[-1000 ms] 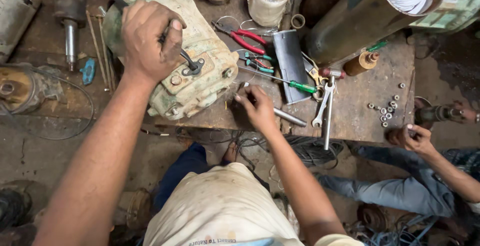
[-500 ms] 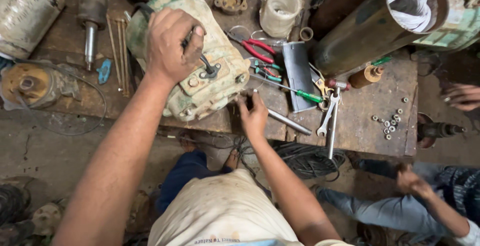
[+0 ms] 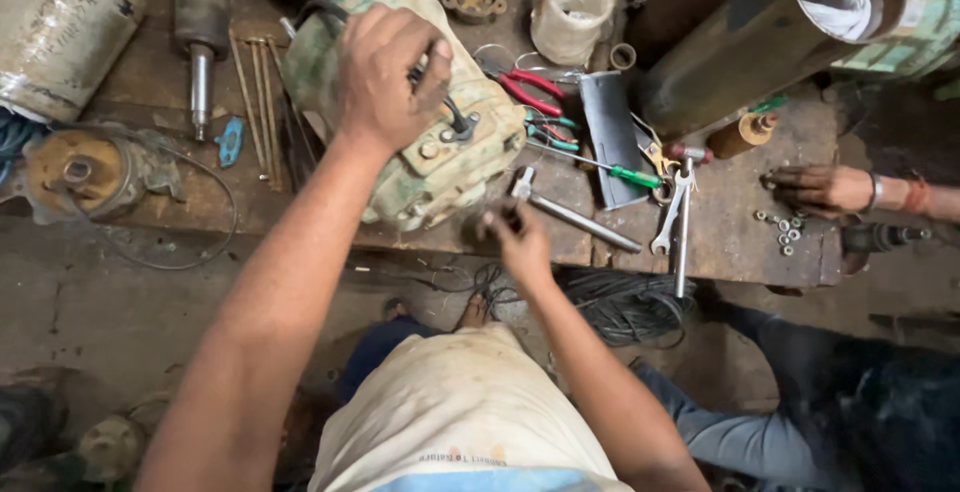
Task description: The person uses a wrench to tighten bolts on a cylindrical electrical motor housing. They then insert and tighten additional bolts by hand and with the wrench, securing the motor casing while working at a cluttered bench.
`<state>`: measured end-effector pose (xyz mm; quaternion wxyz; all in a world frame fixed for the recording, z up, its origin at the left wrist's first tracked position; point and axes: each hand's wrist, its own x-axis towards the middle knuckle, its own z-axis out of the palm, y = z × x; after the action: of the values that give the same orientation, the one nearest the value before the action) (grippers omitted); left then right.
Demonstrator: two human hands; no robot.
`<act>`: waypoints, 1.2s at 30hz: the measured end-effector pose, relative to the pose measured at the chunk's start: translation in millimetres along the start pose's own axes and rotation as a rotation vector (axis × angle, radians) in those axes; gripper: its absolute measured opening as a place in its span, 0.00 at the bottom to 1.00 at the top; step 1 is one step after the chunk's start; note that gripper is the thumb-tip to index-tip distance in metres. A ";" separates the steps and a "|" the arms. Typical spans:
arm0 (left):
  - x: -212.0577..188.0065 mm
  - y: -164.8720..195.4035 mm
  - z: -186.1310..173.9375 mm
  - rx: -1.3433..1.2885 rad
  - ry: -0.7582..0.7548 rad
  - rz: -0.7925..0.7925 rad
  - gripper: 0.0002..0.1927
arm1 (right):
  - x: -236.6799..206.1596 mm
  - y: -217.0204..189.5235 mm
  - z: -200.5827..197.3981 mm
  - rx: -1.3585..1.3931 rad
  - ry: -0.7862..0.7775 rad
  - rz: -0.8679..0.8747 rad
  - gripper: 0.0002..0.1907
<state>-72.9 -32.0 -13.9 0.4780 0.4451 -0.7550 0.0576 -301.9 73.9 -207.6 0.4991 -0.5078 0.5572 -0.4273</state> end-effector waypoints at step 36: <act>-19.4 -28.6 -25.5 -0.177 0.086 0.030 0.11 | -65.2 -41.5 148.9 -0.295 0.420 -0.078 0.14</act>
<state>-32.1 -24.0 -24.9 0.5467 0.3870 -0.7424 0.0168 -149.6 138.3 -179.2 0.2760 -0.4965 0.6849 -0.4562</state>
